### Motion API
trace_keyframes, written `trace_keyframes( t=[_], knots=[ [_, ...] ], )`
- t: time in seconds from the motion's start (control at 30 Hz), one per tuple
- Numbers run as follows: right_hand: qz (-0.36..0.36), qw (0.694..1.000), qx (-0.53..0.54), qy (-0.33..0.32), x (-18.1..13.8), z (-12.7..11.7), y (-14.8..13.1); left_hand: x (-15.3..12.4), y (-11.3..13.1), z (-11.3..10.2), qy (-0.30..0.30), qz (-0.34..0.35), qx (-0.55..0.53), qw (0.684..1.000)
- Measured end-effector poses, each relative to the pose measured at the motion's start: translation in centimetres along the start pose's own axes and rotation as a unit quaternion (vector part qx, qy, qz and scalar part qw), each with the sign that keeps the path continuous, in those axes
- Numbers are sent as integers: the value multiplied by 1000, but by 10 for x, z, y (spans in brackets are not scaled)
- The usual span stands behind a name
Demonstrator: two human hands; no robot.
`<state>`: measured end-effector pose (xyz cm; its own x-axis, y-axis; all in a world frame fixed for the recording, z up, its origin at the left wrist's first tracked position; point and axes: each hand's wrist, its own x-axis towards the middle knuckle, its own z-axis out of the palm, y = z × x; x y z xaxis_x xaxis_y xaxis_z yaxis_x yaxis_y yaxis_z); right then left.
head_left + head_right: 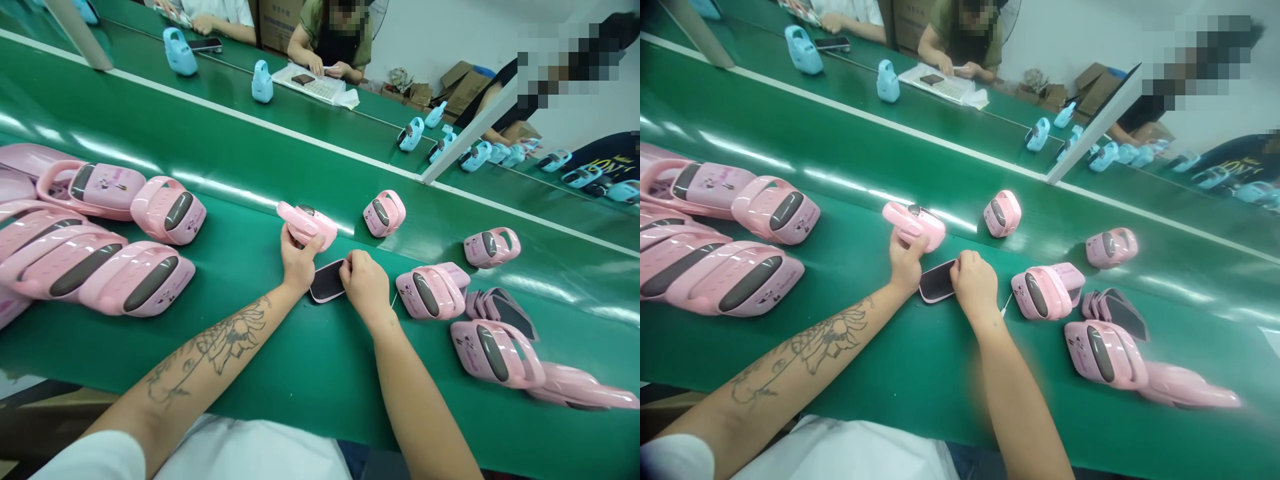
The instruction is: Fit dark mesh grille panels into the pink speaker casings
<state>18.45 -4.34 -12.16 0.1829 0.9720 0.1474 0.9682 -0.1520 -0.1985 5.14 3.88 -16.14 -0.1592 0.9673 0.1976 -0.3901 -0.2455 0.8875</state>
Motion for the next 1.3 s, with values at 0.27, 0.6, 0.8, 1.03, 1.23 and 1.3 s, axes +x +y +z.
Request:
trace_keyframes(
  t=[0.27,0.6,0.8,1.03,1.23,1.3],
  knots=[
    [40,997,72,1,-2,1,2,-5,2,2,-22,-34,-36,999],
    [108,899,423,-35,-20,-22,9,5,13,-3,-13,-34,-33,999],
    [144,802,569,-109,-32,-14,10,11,27,4,9,-59,-76,995],
    [243,771,589,5,-24,-23,13,23,75,-21,-59,-108,-57,991],
    [258,785,558,80,-25,-29,-5,-2,101,-67,-210,-72,63,973],
    [250,795,547,82,-31,-30,-23,-13,102,-71,-223,-92,75,967]
  ],
)
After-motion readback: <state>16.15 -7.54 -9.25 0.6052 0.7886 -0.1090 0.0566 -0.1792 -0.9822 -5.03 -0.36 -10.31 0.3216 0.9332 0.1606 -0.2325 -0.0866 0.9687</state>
